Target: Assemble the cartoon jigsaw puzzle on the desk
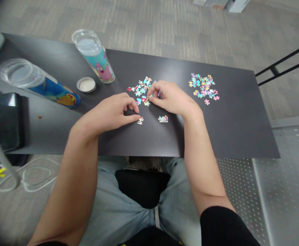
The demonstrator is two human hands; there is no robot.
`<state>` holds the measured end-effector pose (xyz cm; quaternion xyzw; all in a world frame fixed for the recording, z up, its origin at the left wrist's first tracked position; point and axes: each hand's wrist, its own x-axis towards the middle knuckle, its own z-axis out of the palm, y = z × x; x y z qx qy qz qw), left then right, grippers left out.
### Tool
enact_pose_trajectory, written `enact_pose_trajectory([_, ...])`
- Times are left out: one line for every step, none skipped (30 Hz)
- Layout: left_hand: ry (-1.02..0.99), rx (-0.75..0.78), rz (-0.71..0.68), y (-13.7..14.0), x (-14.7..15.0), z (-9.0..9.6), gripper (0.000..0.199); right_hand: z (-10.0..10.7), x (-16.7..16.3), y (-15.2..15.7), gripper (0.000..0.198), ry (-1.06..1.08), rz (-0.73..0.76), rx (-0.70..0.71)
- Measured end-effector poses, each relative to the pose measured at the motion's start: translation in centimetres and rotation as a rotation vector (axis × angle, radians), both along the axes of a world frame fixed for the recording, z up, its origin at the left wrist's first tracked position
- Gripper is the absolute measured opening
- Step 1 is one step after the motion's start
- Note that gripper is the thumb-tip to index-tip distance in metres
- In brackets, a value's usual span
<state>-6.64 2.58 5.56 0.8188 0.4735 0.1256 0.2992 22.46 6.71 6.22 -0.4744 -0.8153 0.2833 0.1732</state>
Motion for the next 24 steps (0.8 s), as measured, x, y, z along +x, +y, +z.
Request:
enact_pose_trajectory([0.015, 0.001, -0.003, -0.1, 0.2, 0.1, 0.014, -0.1, -0.1, 0.0, 0.010, 0.005, 0.010, 0.001])
enact_pose_trajectory([0.029, 0.002, -0.005, -0.1, 0.4, 0.1, 0.012, -0.2, -0.2, 0.0, 0.009, 0.015, 0.022, 0.003])
enact_pose_trajectory([0.041, 0.003, -0.005, -0.1, 0.5, 0.2, 0.011, -0.3, -0.3, 0.0, 0.008, 0.027, 0.034, 0.004])
enact_pose_trajectory([0.046, 0.000, -0.005, -0.1, 0.6, 0.2, 0.010, -0.3, -0.4, 0.0, 0.008, 0.040, 0.046, 0.003])
enact_pose_trajectory([0.045, -0.006, -0.008, 0.0, 0.5, 0.2, 0.012, -0.4, -0.4, 0.0, 0.008, 0.054, 0.057, -0.002])
enact_pose_trajectory([0.038, -0.012, -0.016, 0.1, 0.5, 0.2, 0.015, -0.4, -0.4, -0.1, 0.007, 0.068, 0.066, -0.010])
enact_pose_trajectory([0.027, -0.016, -0.026, 0.1, 0.3, 0.1, 0.019, -0.4, -0.4, -0.1, 0.006, 0.084, 0.077, -0.019])
enact_pose_trajectory([0.014, -0.014, -0.035, 0.2, 0.2, 0.0, 0.024, -0.4, -0.2, -0.2, 0.004, 0.099, 0.090, -0.030])
enact_pose_trajectory([0.004, -0.013, -0.045, 0.3, 0.1, -0.1, 0.028, -0.4, 0.0, -0.2, 0.006, 0.112, 0.105, -0.042])
enact_pose_trajectory([-0.001, -0.012, -0.052, 0.4, 0.0, -0.2, 0.030, -0.3, 0.2, -0.3, 0.010, 0.117, 0.119, -0.055])
enact_pose_trajectory([-0.003, -0.014, -0.053, 0.4, 0.0, -0.2, 0.028, -0.2, 0.5, -0.5, 0.013, 0.109, 0.128, -0.068])
enact_pose_trajectory([-0.004, -0.021, -0.048, 0.5, 0.0, -0.2, 0.024, -0.1, 0.7, -0.6, 0.013, 0.092, 0.127, -0.078])
enact_pose_trajectory([-0.005, -0.032, -0.039, 0.5, 0.1, -0.1, 0.018, 0.0, 0.9, -0.8, 0.012, 0.073, 0.115, -0.082])
enact_pose_trajectory([-0.009, -0.043, -0.031, 0.5, 0.1, 0.0, 0.014, 0.1, 0.9, -1.0, 0.008, 0.059, 0.090, -0.073])
enact_pose_trajectory([-0.015, -0.055, -0.023, 0.5, 0.2, 0.2, 0.011, 0.1, 0.9, -1.2, 0.004, 0.052, 0.061, -0.052])
enact_pose_trajectory([-0.024, -0.068, -0.016, 0.5, 0.2, 0.4, 0.009, 0.2, 0.7, -1.3, 0.002, 0.050, 0.039, -0.024])
enact_pose_trajectory([-0.033, -0.086, -0.010, 0.4, 0.1, 0.6, 0.008, 0.1, 0.5, -1.5, 0.004, 0.051, 0.027, 0.005])
enact_pose_trajectory([-0.042, -0.106, -0.001, 0.4, 0.1, 0.9, 0.006, 0.0, 0.3, -1.5, 0.007, 0.048, 0.026, 0.030])
enact_pose_trajectory([-0.048, -0.122, 0.016, 0.4, -0.1, 1.2, 0.005, -0.1, 0.0, -1.6, 0.010, 0.038, 0.034, 0.049])
enact_pose_trajectory([-0.048, -0.139, 0.038, 0.4, -0.2, 1.4, 0.006, -0.4, -0.1, -1.6, 0.013, 0.025, 0.048, 0.066])
enact_pose_trajectory([-0.043, -0.149, 0.061, 0.3, -0.4, 1.6, 0.008, -0.7, -0.1, -1.6, 0.017, 0.011, 0.068, 0.084])
enact_pose_trajectory([-0.034, -0.155, 0.079, 0.3, -0.5, 1.8, 0.009, -1.1, -0.1, -1.6, 0.021, 0.001, 0.090, 0.106])
enact_pose_trajectory([-0.024, -0.157, 0.089, 0.3, -0.7, 1.9, 0.011, -1.5, 0.1, -1.7, 0.025, -0.004, 0.112, 0.130])
enact_pose_trajectory([-0.015, -0.156, 0.092, 0.3, -0.8, 2.0, 0.012, -1.8, 0.4, -1.8, 0.028, -0.004, 0.134, 0.150])
